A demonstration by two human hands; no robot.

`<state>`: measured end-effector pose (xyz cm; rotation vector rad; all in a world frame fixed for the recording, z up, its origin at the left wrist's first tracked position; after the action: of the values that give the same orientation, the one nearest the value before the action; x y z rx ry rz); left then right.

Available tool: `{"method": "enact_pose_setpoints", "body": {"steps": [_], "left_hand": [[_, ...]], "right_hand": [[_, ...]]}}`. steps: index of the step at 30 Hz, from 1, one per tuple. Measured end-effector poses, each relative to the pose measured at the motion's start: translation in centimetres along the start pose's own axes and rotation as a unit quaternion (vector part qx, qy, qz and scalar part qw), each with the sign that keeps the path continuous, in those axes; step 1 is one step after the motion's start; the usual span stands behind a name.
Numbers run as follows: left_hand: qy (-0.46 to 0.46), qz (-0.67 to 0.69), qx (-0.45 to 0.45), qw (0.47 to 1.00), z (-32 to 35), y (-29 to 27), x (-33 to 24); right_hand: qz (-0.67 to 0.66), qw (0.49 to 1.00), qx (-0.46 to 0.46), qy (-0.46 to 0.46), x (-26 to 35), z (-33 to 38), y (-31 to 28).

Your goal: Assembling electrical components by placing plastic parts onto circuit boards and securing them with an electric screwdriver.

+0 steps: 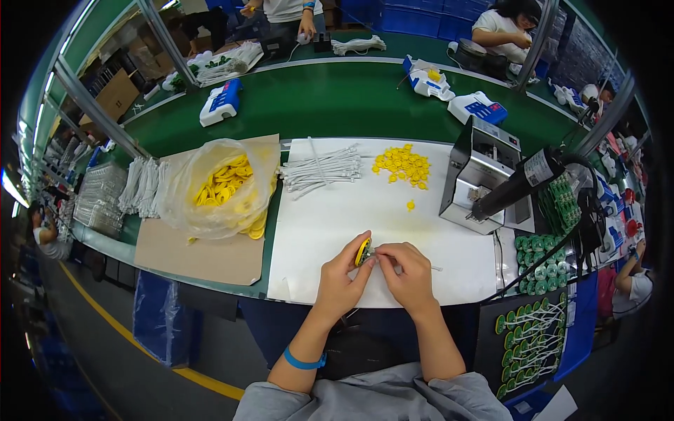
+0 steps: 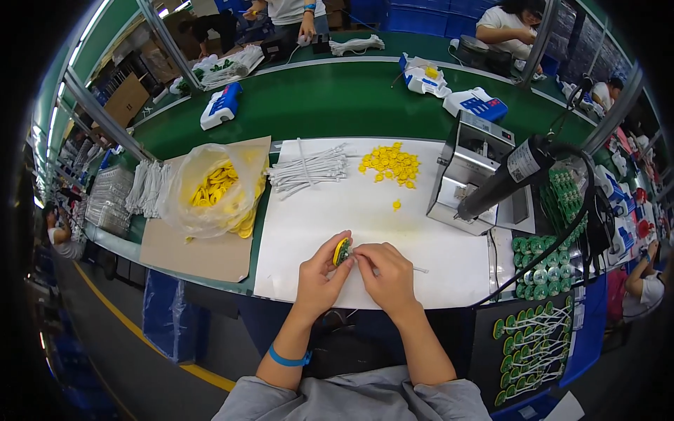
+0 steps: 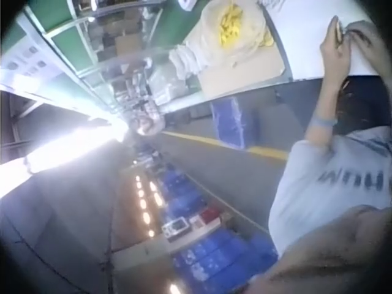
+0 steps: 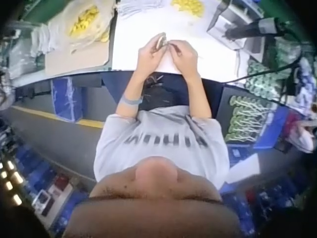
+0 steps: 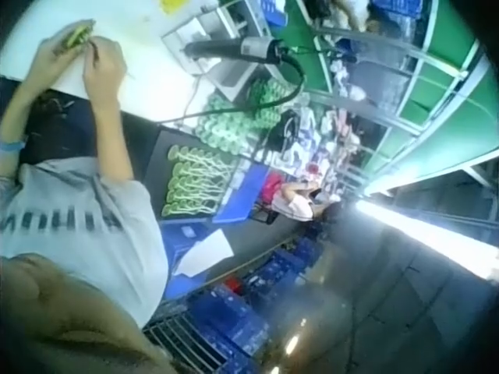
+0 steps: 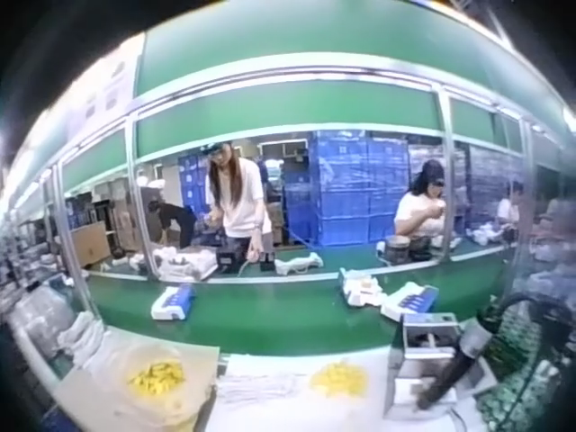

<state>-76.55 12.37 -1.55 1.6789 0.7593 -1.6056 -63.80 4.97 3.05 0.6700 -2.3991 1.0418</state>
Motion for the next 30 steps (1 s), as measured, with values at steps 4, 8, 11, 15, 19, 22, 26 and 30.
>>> {"method": "enact_pose_setpoints", "body": {"steps": [4, 8, 11, 15, 19, 22, 26, 30], "left_hand": [[0.056, -0.057, -0.025, 0.996, -0.2, 0.4, -0.5], [0.045, -0.021, -0.011, 0.999, -0.3, 0.4, -0.2], [0.05, -0.001, -0.014, 0.999, -0.3, 0.4, -0.4], [0.062, -0.082, -0.008, 0.995, -0.4, 0.5, -0.8], [0.057, -0.074, 0.007, 0.996, -0.6, 0.7, -0.9], [0.074, -0.068, 0.017, 0.995, -0.8, 0.7, -0.9], [0.098, -0.083, 0.016, 0.992, -0.9, 0.8, -0.9], [0.096, -0.079, 0.016, 0.992, -0.8, 0.8, -0.9]], "right_hand": [[0.008, 1.0, -0.002, 0.013, -0.3, 0.2, -0.1], [-0.026, 0.998, -0.016, 0.054, -0.3, -0.2, -0.2], [0.027, 1.0, 0.009, -0.001, -1.2, -0.2, -0.2], [0.1, 0.993, 0.062, -0.022, -1.2, 0.3, 0.4], [0.124, 0.988, 0.091, -0.003, -1.3, 0.4, 0.4], [0.114, 0.989, 0.097, -0.005, -1.5, 0.5, 0.4], [0.106, 0.99, 0.09, -0.006, -1.5, 0.4, 0.6], [0.108, 0.991, 0.081, -0.013, -1.4, 0.7, 0.7]]}}
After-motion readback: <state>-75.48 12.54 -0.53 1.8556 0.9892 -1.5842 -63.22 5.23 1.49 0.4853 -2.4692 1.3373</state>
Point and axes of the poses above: each hand's wrist, its own z-axis away from the middle knuckle, its own y-axis out of the palm, x = y × z, the point moved 4 cm from there along -z, towards the middle knuckle, and after that the axes turned 10 degrees about -y, right-handed, at the moved point
